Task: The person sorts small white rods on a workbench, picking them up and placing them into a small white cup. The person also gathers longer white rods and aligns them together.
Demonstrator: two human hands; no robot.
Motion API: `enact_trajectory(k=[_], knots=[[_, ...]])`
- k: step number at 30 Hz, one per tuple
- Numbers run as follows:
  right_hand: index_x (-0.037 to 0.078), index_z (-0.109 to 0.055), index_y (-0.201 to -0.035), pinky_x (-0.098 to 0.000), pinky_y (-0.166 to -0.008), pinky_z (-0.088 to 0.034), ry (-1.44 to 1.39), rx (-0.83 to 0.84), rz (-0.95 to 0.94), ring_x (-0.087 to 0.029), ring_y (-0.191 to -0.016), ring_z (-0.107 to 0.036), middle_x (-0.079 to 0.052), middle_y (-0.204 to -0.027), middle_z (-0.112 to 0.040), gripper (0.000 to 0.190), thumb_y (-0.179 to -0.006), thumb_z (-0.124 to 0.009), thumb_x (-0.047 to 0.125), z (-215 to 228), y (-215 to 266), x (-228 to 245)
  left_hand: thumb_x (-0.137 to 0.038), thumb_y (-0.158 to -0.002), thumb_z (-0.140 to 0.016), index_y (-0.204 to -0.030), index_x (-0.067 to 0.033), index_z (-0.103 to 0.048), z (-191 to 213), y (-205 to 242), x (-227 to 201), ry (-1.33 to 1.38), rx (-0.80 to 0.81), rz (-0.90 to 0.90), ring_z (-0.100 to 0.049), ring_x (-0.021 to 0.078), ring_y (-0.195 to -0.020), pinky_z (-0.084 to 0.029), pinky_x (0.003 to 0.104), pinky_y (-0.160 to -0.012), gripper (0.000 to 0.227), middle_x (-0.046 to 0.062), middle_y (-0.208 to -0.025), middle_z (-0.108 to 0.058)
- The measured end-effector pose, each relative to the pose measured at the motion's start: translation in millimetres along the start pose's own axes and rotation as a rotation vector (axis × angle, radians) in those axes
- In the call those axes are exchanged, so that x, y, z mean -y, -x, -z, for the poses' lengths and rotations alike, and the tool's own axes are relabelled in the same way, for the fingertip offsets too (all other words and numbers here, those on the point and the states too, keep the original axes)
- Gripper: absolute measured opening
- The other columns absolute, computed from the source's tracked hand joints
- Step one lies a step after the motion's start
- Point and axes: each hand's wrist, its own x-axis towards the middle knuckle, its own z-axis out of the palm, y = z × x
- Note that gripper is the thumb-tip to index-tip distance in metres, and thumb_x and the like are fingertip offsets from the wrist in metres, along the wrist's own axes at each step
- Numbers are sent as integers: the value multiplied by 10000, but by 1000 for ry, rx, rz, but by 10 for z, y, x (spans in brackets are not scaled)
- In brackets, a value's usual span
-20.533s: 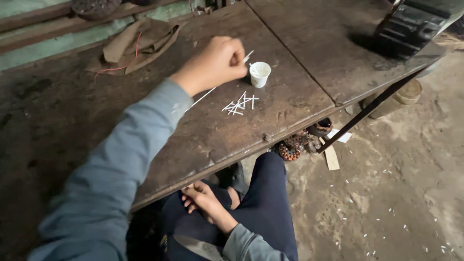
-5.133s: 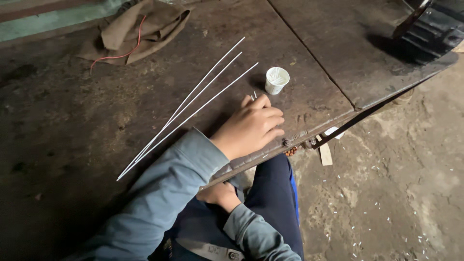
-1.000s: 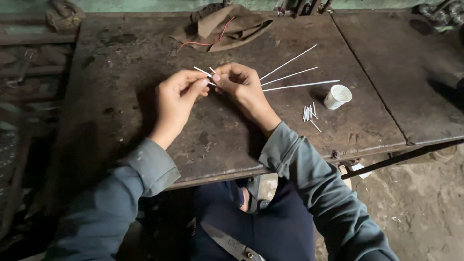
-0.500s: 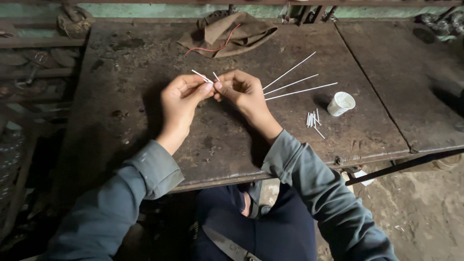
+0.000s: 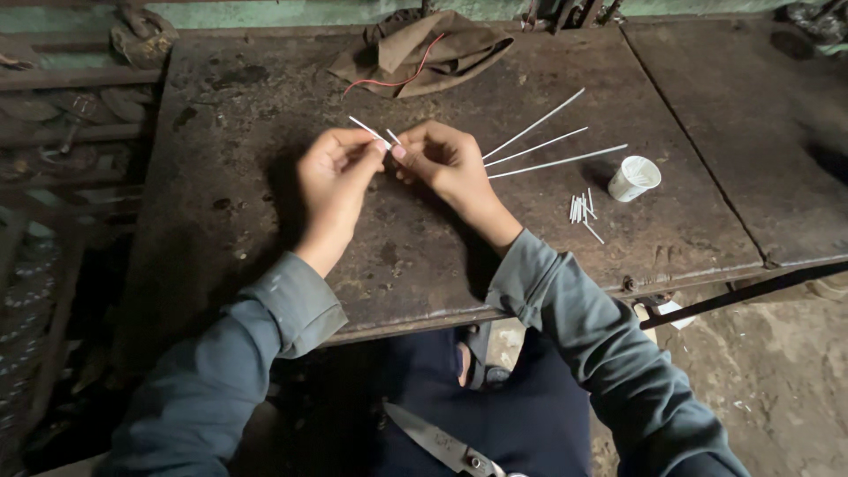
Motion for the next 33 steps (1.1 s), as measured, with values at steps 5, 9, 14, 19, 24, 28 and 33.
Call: enact_trajectory(k=[5,9,14,19,24,28,33], knots=[[-19,-675,-1038,-237,-668,-540,61,-11,-20,-79,-744,-661,-23,-870,-718,132,-984,-710,96,-21,-31,4,55,-958,-720,-1136,14,-617,30,-41,-109,-19,-83,-41,-685,93,-916,-573,237,-830,210,69,-1042,-710],[-14,-674,-1033,-229,-674,-519,81,-12,-7,-71,-740,-642,-11,-828,-694,124,-1003,-711,101,19,-10,42,35,-1000,-696,-1169,20,-618,13,-26,-210,-44,-86,-76,-687,88,-963,-581,237,-852,187,73,-1089,-710],[-14,-684,-1013,-226,-662,-510,155,-1,0,-63,-728,-623,-4,-812,-684,126,-1006,-719,107,31,11,78,38,-1010,-697,-1196,34,-639,5,-36,-279,-88,-147,-131,-688,91,-951,-594,244,-856,195,78,-1092,-713],[-6,-684,-1008,-226,-659,-521,108,20,-17,-64,-726,-641,-6,-827,-705,117,-996,-714,106,22,1,84,50,-1026,-687,-1219,35,-639,-19,-8,-271,-75,-91,-176,-694,99,-1019,-599,253,-908,199,73,-1137,-706],[-14,-690,-989,-233,-653,-521,101,11,-32,-76,-717,-644,-21,-816,-702,114,-997,-717,95,52,16,82,60,-1037,-688,-1252,36,-615,-25,24,-278,-76,-31,-161,-689,111,-1065,-577,256,-979,228,78,-1162,-699],[-21,-695,-1002,-235,-667,-539,80,23,-35,-82,-732,-662,-28,-838,-717,117,-994,-710,95,47,5,117,63,-1032,-683,-1256,36,-596,-39,14,-334,-36,-28,-129,-707,123,-1077,-589,267,-1007,242,81,-1153,-704],[-27,-709,-1019,-245,-671,-552,25,23,-81,-89,-742,-674,-33,-848,-724,128,-988,-708,97,47,6,152,73,-1021,-681,-1278,30,-580,-56,26,-362,-46,-48,-159,-706,120,-1050,-581,260,-982,279,76,-1144,-693]])
